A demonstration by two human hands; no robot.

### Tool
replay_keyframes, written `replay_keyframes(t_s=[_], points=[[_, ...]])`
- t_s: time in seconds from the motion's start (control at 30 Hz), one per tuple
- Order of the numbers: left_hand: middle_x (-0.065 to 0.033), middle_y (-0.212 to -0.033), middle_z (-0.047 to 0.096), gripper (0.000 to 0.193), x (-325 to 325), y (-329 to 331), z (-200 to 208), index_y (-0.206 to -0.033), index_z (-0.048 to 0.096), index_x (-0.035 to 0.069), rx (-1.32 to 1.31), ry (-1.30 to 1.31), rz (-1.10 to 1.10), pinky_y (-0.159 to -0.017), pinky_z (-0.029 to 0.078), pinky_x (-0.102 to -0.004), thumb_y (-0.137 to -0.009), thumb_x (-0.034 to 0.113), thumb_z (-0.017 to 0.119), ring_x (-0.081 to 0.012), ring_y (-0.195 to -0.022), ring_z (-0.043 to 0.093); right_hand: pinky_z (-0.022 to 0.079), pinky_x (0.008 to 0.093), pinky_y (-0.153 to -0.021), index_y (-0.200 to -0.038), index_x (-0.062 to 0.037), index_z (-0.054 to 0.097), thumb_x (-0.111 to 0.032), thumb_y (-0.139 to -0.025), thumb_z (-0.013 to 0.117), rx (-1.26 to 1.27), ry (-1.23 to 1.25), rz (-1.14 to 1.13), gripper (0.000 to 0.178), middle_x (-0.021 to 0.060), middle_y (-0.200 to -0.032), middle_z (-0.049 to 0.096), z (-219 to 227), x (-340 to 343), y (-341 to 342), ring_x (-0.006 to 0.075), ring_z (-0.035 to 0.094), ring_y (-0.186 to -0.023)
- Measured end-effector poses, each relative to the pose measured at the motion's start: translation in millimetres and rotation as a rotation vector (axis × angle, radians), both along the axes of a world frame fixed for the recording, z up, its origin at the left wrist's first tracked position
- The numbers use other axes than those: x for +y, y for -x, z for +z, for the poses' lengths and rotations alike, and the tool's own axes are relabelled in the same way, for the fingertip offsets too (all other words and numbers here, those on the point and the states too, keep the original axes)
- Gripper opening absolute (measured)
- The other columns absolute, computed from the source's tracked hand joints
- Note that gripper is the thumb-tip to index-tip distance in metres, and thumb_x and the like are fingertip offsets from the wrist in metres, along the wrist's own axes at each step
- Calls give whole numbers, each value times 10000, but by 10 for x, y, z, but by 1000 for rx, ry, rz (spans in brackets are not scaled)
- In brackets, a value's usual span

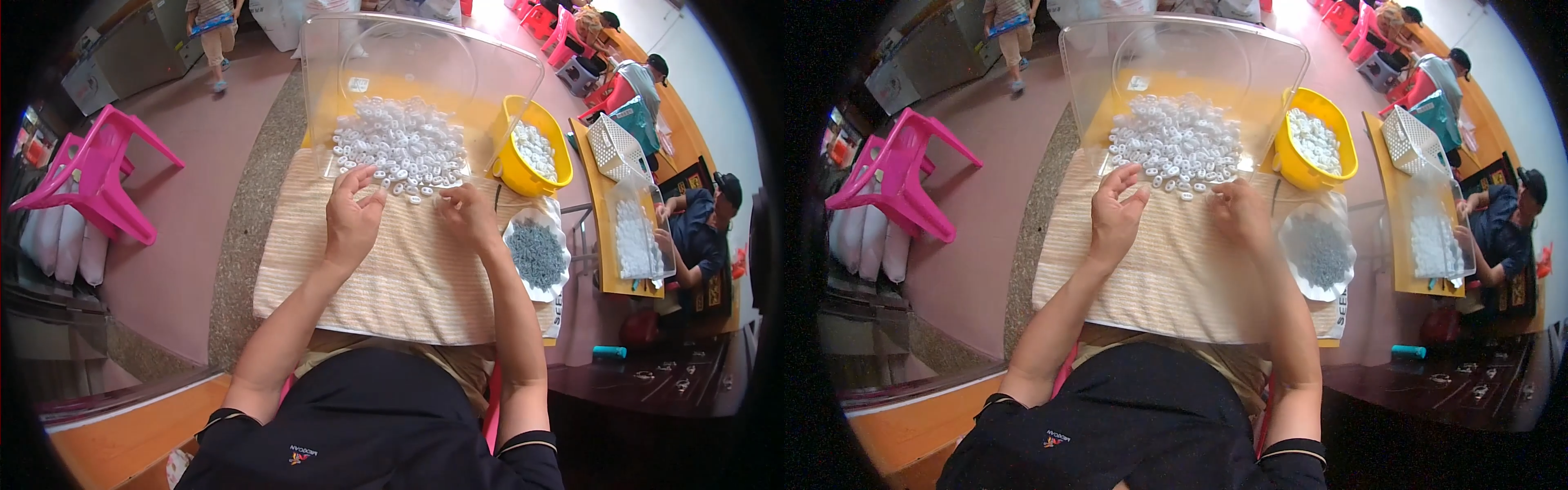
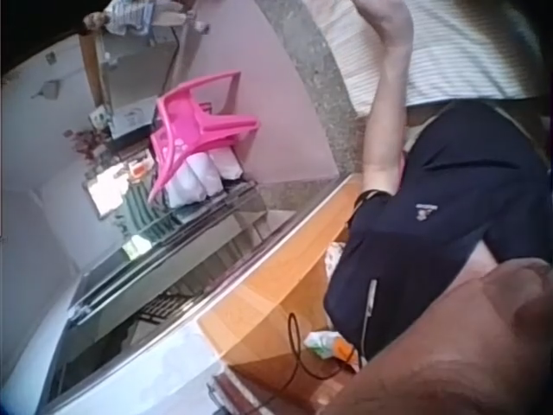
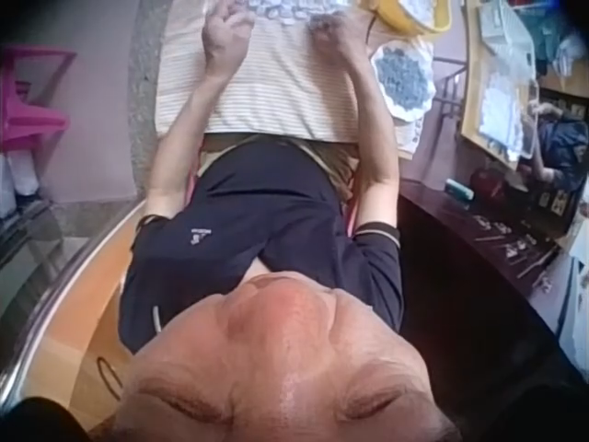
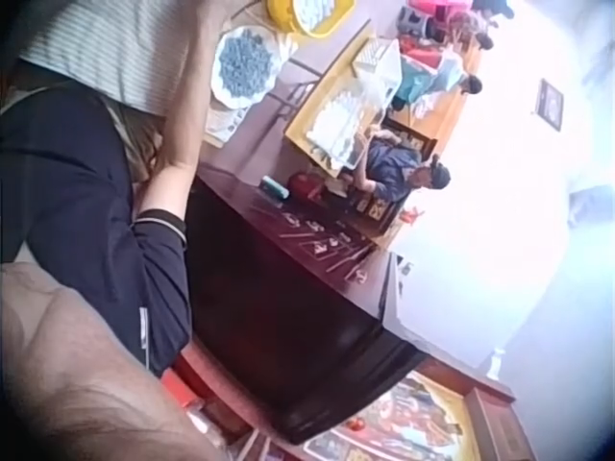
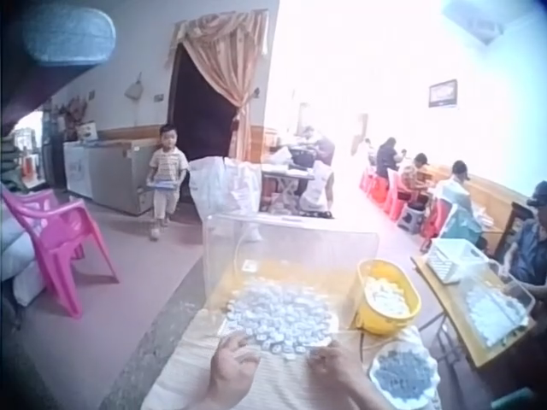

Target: Manual assembly of small white plastic components by inserting tiny grey pieces into them.

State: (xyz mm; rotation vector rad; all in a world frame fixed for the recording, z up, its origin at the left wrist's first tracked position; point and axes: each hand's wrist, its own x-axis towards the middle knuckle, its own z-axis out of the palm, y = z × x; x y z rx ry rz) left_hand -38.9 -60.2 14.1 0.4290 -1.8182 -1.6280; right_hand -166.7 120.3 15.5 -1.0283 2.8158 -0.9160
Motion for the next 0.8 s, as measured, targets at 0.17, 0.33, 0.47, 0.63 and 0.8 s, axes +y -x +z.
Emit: replay_keyframes(t_s=[0.17,0.33,0.47,0.63,0.8], points=[[-123,-1135,599,330,77,75,-110,-1162,613,-3,-45,-47,-53,-815,546,-296,-838,44,659,-204,-1027,597,491,426,-793,-1059,-34,687,-233,-847,646,80,42,-32,293,171,-941,654,-54,-99,119,342,640,-874],[-110,-1086,644,360,162,68,-276,-1203,591,-6,-100,-74,-105,-871,493,-286,-867,98,671,-168,-1018,598,492,446,-814,-1076,-48,682,-192,-844,619,135,-49,-20,280,197,-973,674,-17,-275,98,364,639,-934],[-123,-1079,639,343,188,39,-332,-1175,607,-6,-138,-66,-111,-841,512,-298,-854,93,674,-174,-979,611,501,433,-808,-1060,-41,689,-199,-836,632,119,-61,-13,280,202,-948,681,-1,-323,129,353,652,-911],[-115,-1049,641,311,200,7,-359,-1138,626,-4,-149,-114,-132,-810,523,-297,-839,70,668,-171,-927,624,486,444,-872,-1029,-81,711,-219,-841,623,-63,-128,-64,250,181,-1043,666,63,-332,171,353,629,-992],[-90,-1005,662,301,227,15,-400,-1159,615,-17,-99,-158,-227,-808,509,-257,-881,89,659,-121,-913,619,490,436,-844,-1085,-55,682,-232,-833,638,65,-142,-55,311,199,-1027,669,-12,-368,235,356,639,-964]])
